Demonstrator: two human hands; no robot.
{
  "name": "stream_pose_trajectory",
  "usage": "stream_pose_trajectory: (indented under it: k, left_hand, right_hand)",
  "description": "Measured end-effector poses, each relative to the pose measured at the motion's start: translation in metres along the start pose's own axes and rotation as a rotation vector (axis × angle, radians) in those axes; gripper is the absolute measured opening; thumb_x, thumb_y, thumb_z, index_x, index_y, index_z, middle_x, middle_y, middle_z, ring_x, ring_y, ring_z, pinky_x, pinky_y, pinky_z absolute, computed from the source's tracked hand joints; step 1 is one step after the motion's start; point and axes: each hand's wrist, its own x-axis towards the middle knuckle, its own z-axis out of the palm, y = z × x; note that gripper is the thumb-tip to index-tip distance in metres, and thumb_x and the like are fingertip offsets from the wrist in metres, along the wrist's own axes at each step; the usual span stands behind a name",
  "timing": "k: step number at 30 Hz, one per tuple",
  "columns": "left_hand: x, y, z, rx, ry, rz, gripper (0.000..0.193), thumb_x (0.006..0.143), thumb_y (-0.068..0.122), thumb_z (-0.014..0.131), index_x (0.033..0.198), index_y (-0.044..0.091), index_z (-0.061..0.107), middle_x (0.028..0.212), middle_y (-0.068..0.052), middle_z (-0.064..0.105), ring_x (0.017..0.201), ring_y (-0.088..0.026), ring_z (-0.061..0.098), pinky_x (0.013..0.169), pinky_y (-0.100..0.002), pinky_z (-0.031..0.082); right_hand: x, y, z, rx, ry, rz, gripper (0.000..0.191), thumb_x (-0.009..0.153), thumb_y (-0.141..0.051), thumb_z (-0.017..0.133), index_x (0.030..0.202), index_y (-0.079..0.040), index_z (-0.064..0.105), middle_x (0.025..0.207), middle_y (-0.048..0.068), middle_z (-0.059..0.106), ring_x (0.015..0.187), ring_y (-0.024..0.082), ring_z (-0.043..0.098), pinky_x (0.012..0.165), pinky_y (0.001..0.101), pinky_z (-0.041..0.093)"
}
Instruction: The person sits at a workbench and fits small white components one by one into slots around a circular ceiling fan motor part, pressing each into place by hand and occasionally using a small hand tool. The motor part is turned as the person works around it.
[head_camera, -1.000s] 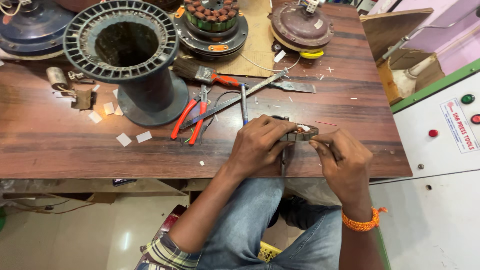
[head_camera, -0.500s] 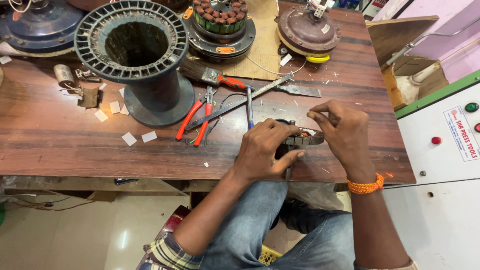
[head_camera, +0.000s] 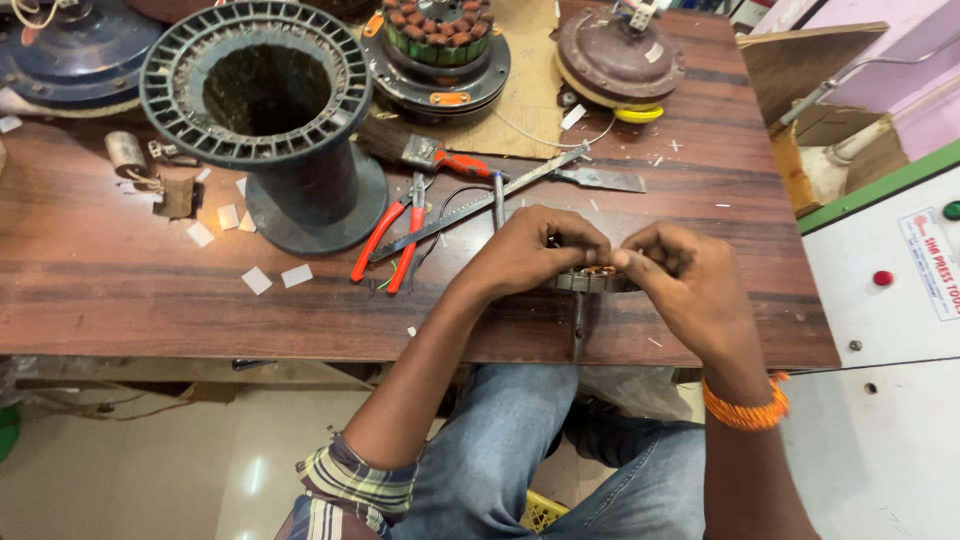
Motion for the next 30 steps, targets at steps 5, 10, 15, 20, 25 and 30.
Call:
stream_pose_trajectory:
  k: [5, 10, 15, 20, 25, 30]
  left_hand:
    - [-0.006, -0.010, -0.013, 0.017, -0.045, 0.005, 0.020, 0.087, 0.002, 0.070, 0.105, 0.003, 0.080, 0.097, -0.005, 0.081, 0.091, -0.009, 0.074, 0.087, -0.026, 0.059]
    - [-0.009, -0.007, -0.014, 0.087, -0.045, 0.039, 0.022, 0.087, 0.002, 0.070, 0.107, 0.004, 0.080, 0.098, -0.006, 0.082, 0.091, -0.008, 0.072, 0.087, -0.026, 0.058]
    - [-0.007, -0.003, -0.017, 0.101, -0.076, 0.073, 0.023, 0.087, 0.004, 0.071, 0.107, 0.005, 0.079, 0.099, -0.005, 0.082, 0.092, -0.008, 0.072, 0.089, -0.028, 0.058]
    - [-0.019, 0.018, -0.010, 0.163, 0.005, 0.108, 0.019, 0.092, 0.011, 0.073, 0.109, 0.007, 0.076, 0.100, -0.005, 0.080, 0.095, -0.013, 0.074, 0.089, -0.029, 0.058]
    - [-0.048, 0.034, 0.025, 0.701, 0.241, 0.409, 0.052, 0.074, 0.026, 0.087, 0.121, 0.011, 0.069, 0.108, -0.007, 0.073, 0.096, -0.028, 0.065, 0.085, -0.039, 0.053]
    - [-0.049, 0.027, 0.040, 0.791, 0.349, 0.423, 0.047, 0.076, 0.018, 0.085, 0.119, 0.012, 0.066, 0.108, -0.005, 0.071, 0.097, -0.027, 0.064, 0.084, -0.041, 0.054]
  right_hand:
    - [-0.033, -0.018, 0.012, -0.405, 0.019, 0.122, 0.016, 0.089, -0.016, 0.081, 0.104, -0.010, 0.082, 0.054, 0.009, 0.039, 0.048, 0.011, 0.033, 0.046, 0.0311, 0.028]
    - [-0.054, -0.016, 0.035, -0.315, 0.216, -0.076, 0.014, 0.087, -0.008, 0.077, 0.101, -0.007, 0.076, 0.059, 0.002, 0.047, 0.051, 0.009, 0.036, 0.047, 0.0292, 0.030]
    - [-0.073, 0.011, 0.064, -0.317, 0.295, -0.026, 0.011, 0.086, -0.003, 0.075, 0.096, -0.006, 0.077, 0.056, -0.001, 0.056, 0.047, 0.006, 0.041, 0.044, 0.0298, 0.029]
    - [-0.097, 0.048, 0.093, -0.134, 0.406, 0.036, 0.007, 0.090, -0.004, 0.075, 0.097, -0.003, 0.074, 0.061, -0.002, 0.051, 0.054, 0.004, 0.038, 0.049, 0.0259, 0.031]
    - [-0.102, 0.071, 0.071, -0.077, 0.533, 0.200, 0.011, 0.091, -0.006, 0.077, 0.102, -0.004, 0.079, 0.062, -0.005, 0.048, 0.057, 0.004, 0.035, 0.049, 0.0264, 0.026]
    - [-0.096, 0.053, 0.033, -0.007, 0.514, 0.167, 0.010, 0.094, -0.002, 0.075, 0.103, -0.001, 0.077, 0.068, -0.005, 0.057, 0.060, 0.002, 0.041, 0.052, 0.0237, 0.029]
